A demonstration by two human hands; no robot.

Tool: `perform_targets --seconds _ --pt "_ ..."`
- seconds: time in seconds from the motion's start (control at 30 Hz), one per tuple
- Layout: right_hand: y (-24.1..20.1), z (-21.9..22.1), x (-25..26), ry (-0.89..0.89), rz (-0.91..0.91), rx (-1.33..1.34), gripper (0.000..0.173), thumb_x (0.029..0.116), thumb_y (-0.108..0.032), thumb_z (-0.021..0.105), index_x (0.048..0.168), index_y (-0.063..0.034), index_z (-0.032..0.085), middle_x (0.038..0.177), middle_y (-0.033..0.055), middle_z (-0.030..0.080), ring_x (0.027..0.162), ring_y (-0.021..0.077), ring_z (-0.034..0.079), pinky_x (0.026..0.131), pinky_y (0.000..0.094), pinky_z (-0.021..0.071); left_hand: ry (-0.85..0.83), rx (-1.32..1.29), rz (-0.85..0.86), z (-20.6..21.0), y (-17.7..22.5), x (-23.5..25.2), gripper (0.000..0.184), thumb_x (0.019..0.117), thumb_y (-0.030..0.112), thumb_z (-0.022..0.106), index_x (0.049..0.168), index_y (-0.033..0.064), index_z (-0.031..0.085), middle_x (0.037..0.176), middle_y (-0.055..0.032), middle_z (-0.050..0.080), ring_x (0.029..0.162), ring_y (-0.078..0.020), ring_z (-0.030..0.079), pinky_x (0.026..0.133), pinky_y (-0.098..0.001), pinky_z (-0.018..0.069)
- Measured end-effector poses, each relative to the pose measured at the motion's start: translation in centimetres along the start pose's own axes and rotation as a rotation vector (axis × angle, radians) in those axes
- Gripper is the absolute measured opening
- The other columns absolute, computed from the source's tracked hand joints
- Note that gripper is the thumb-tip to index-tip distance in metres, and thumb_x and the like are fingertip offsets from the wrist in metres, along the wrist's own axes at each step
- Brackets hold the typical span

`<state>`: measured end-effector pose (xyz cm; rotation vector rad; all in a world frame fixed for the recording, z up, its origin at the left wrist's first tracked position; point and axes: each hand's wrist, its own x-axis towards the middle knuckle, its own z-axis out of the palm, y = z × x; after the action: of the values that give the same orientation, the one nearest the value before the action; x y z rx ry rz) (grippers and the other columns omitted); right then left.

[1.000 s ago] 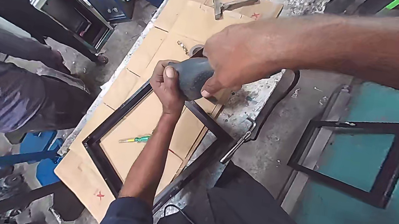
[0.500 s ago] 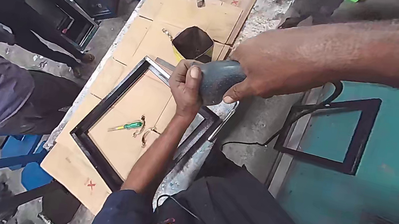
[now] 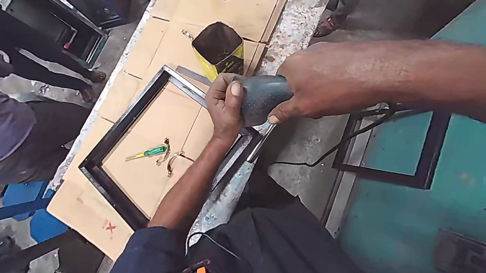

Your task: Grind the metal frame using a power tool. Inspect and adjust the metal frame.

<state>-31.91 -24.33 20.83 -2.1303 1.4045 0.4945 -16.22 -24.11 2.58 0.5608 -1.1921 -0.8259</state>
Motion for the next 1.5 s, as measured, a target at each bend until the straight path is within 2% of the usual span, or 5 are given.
perform_targets --seconds 0.43,0.73,1.0,1.13,1.5 --pt "0.3 0.7 0.5 -0.006 0.009 0.004 0.044 0.0892 -0.056 0.076 0.077 -0.0149 0.064 0.056 0.0000 0.057 0.048 0.0155 0.056 0.049 0.0410 0.0514 -0.005 0.027 0.004 -0.3 -0.6 -0.6 0.045 0.1019 0.052 0.055 0.094 0.0090 0.066 0.079 0.0026 0.066 0.072 -0.0063 0.064 0.068 -0.0270 0.0575" --pt "0.8 1.3 0.9 -0.065 0.045 0.242 0.038 0.0885 -0.049 0.079 0.094 -0.0132 0.067 0.062 0.0021 0.063 0.047 0.0150 0.056 0.047 0.0375 0.0516 -0.059 0.037 0.026 -0.3 -1.2 -0.6 0.052 0.1022 0.058 0.051 0.097 0.0084 0.066 0.083 0.0030 0.067 0.076 -0.0057 0.065 0.072 -0.0268 0.0579" --pt "0.7 1.0 1.7 -0.018 0.016 0.146 0.039 0.0887 -0.045 0.081 0.104 -0.0111 0.068 0.065 0.0037 0.062 0.052 0.0173 0.059 0.050 0.0398 0.0529 -0.030 0.043 0.062 -0.4 -1.7 -0.5 0.049 0.1040 0.054 0.050 0.098 0.0076 0.066 0.082 0.0020 0.067 0.075 -0.0071 0.066 0.072 -0.0285 0.0587" --pt "0.7 0.6 1.9 -0.009 0.012 0.116 0.035 0.0894 -0.044 0.080 0.097 -0.0119 0.069 0.063 0.0029 0.062 0.050 0.0164 0.057 0.048 0.0381 0.0494 0.018 0.048 0.047 -0.2 -1.7 -0.8 0.047 0.1041 0.053 0.050 0.097 0.0084 0.063 0.079 0.0021 0.065 0.073 -0.0082 0.065 0.071 -0.0301 0.0592" --pt "0.5 0.5 2.2 -0.005 0.037 0.104 0.034 0.0890 -0.042 0.081 0.099 -0.0120 0.070 0.065 0.0035 0.063 0.053 0.0182 0.059 0.050 0.0402 0.0506 0.024 0.070 0.050 -0.3 -1.8 -0.7 0.045 0.1063 0.049 0.047 0.097 0.0086 0.064 0.083 0.0021 0.067 0.078 -0.0077 0.066 0.074 -0.0296 0.0588"
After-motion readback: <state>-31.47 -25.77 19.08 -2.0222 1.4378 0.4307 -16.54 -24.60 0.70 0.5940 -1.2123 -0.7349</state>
